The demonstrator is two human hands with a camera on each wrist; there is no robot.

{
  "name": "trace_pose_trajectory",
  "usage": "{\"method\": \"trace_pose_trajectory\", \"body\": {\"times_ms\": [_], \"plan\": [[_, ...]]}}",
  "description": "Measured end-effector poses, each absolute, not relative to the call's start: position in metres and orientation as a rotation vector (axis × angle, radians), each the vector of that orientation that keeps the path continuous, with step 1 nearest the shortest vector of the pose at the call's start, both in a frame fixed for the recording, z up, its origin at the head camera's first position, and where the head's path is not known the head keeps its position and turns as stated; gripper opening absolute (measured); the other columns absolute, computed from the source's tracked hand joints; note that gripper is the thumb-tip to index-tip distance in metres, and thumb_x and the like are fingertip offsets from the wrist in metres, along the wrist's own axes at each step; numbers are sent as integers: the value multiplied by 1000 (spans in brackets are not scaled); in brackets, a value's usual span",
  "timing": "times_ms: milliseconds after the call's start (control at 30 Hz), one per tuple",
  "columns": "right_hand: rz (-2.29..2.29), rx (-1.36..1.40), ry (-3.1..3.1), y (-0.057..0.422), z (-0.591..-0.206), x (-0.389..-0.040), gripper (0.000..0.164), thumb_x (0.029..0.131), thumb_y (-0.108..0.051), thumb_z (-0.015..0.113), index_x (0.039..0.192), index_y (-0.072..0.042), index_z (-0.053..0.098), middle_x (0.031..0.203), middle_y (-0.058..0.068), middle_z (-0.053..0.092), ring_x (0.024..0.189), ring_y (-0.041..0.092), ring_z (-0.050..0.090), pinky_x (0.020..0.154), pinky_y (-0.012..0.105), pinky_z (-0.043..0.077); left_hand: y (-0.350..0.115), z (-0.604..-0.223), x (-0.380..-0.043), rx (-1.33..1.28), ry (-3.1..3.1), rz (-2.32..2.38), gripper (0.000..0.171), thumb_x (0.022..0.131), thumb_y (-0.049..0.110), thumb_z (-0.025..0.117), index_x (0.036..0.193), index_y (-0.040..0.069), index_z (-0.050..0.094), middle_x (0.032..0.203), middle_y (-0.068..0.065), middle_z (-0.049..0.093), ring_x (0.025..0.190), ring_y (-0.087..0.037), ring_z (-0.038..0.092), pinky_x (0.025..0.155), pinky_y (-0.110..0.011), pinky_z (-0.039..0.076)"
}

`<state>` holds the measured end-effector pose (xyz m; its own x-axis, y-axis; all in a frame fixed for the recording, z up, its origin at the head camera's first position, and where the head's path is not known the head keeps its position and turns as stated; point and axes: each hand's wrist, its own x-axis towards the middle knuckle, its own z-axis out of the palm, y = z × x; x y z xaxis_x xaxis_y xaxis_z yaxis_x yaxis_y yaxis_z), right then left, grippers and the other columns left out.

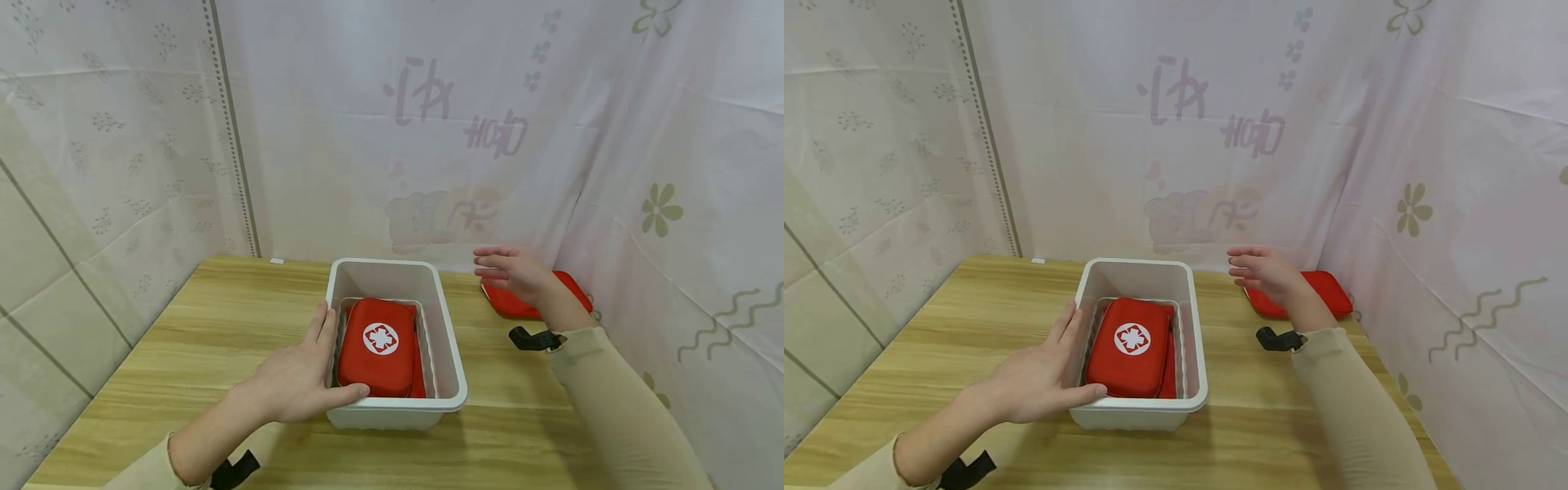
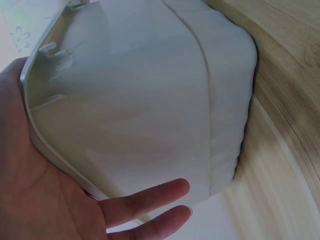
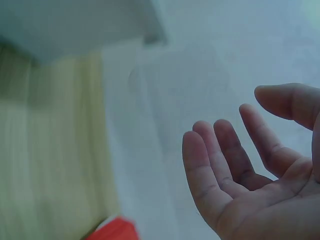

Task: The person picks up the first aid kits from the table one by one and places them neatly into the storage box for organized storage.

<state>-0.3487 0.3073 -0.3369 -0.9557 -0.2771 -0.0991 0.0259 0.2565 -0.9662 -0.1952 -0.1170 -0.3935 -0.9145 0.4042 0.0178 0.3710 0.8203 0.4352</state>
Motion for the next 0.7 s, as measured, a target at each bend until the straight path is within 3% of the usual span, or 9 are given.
{"method": "trace_pose_trajectory", "body": {"times_ms": [100,167,267,367,700], "plan": [[-1701,-161,2339,326,-350,-352,37,116,-23,56,148,-7,59,127,-12,66,111,7,72,104,27,57,-117,-393,-195,627,2930,670,136,88,87,65,176,3,4,186,-19,2,97,-31,78,83,-48,62],[-1644,-103,2391,336,-360,-353,46,116,-25,55,156,-2,53,139,-3,64,118,13,70,106,29,56,-117,-393,-195,626,2931,669,136,89,86,66,176,3,4,186,-19,2,99,-32,79,83,-49,62],[-1573,-24,2446,349,-373,-354,58,116,-29,54,165,1,43,162,16,51,136,31,64,116,38,53,-117,-393,-195,619,2931,667,136,89,85,66,176,3,3,186,-19,2,100,-32,78,84,-49,62],[-1514,41,2485,359,-384,-355,63,117,-31,51,168,2,37,175,27,35,151,46,51,126,50,44,-117,-393,-195,616,2927,666,135,89,85,67,176,3,3,186,-18,2,99,-32,78,83,-49,62],[-1162,135,2743,378,-413,-357,61,115,-32,49,165,1,43,172,33,34,152,52,40,125,64,38,-117,-392,-194,614,2924,663,135,89,85,66,177,4,3,186,-17,1,101,-32,78,83,-50,62]]}}
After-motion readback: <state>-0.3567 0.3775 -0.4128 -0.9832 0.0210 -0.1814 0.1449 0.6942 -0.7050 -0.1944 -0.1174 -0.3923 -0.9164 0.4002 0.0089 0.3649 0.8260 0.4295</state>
